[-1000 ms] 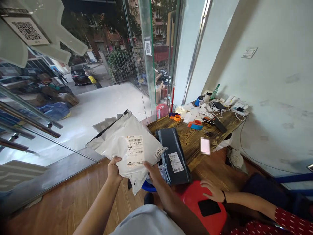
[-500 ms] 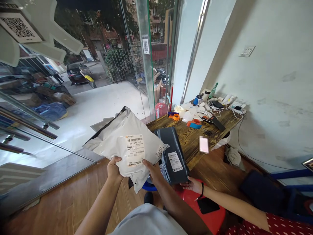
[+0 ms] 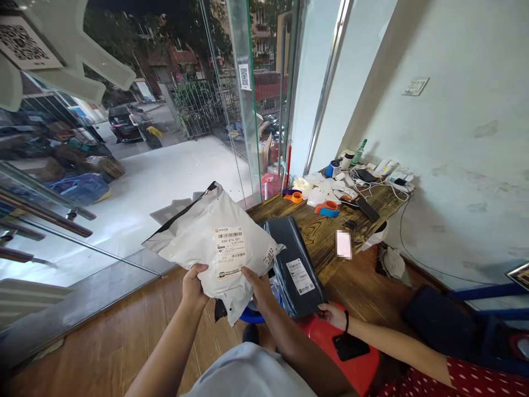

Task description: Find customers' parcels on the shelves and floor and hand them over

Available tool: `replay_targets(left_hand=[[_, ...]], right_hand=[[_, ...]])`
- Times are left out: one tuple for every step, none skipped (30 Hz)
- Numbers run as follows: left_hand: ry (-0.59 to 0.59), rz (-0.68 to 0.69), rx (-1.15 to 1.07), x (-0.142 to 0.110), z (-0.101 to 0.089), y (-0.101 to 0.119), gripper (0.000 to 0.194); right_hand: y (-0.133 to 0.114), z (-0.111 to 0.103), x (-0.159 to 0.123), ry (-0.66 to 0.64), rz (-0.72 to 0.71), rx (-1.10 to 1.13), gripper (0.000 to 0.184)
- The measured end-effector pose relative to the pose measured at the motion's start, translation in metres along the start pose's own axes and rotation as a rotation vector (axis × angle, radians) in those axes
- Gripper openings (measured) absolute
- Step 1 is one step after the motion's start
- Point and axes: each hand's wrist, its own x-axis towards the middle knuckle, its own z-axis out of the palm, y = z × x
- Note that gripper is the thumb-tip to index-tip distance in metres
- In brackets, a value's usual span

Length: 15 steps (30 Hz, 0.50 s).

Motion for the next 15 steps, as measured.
replay_targets(left_hand=[[-0.007, 0.003, 0.000, 0.002, 0.000, -0.001, 0.044], [-0.014, 0.018, -0.003, 0.005, -0.001, -0.002, 0.037], [-0.032, 0.041, -0.005, 0.009, -0.003, -0.002, 0.031], [-0.062, 0.066, -0.003, 0.013, -0.005, -0.002, 0.028], [-0.097, 0.090, 0.004, 0.017, -0.008, -0.001, 0.028], [-0.133, 0.108, 0.018, 0.021, -0.012, 0.001, 0.031], [-0.165, 0.117, 0.036, 0.025, -0.016, 0.004, 0.034], [-0.186, 0.119, 0.055, 0.028, -0.021, 0.007, 0.037], [-0.190, 0.120, 0.069, 0.031, -0.027, 0.011, 0.040], [-0.178, 0.128, 0.079, 0.033, -0.032, 0.016, 0.044], [-0.163, 0.140, 0.089, 0.035, -0.038, 0.022, 0.049], [-0.147, 0.154, 0.095, 0.036, -0.043, 0.028, 0.052], [-0.131, 0.166, 0.096, 0.036, -0.048, 0.034, 0.055], [-0.115, 0.176, 0.092, 0.036, -0.053, 0.041, 0.055], [-0.100, 0.185, 0.084, 0.036, -0.056, 0.046, 0.054]], right_hand=[[0.001, -0.002, 0.003, 0.017, -0.007, -0.003, 0.080], [0.002, -0.004, 0.006, 0.040, -0.016, -0.007, 0.079], [0.002, -0.007, 0.010, 0.068, -0.026, -0.014, 0.078], [0.002, -0.012, 0.014, 0.095, -0.042, -0.020, 0.076], [0.001, -0.017, 0.019, 0.119, -0.065, -0.026, 0.075], [-0.001, -0.024, 0.024, 0.143, -0.091, -0.030, 0.073], [-0.003, -0.033, 0.030, 0.171, -0.115, -0.035, 0.072], [-0.005, -0.042, 0.037, 0.201, -0.134, -0.042, 0.071], [-0.007, -0.053, 0.045, 0.232, -0.147, -0.050, 0.070], [-0.009, -0.065, 0.053, 0.265, -0.156, -0.061, 0.070], [-0.011, -0.077, 0.061, 0.300, -0.159, -0.073, 0.070], [-0.013, -0.089, 0.069, 0.336, -0.159, -0.087, 0.070], [-0.015, -0.101, 0.077, 0.376, -0.155, -0.103, 0.068], [-0.016, -0.112, 0.084, 0.419, -0.146, -0.122, 0.063], [-0.017, -0.122, 0.090, 0.468, -0.131, -0.144, 0.055]])
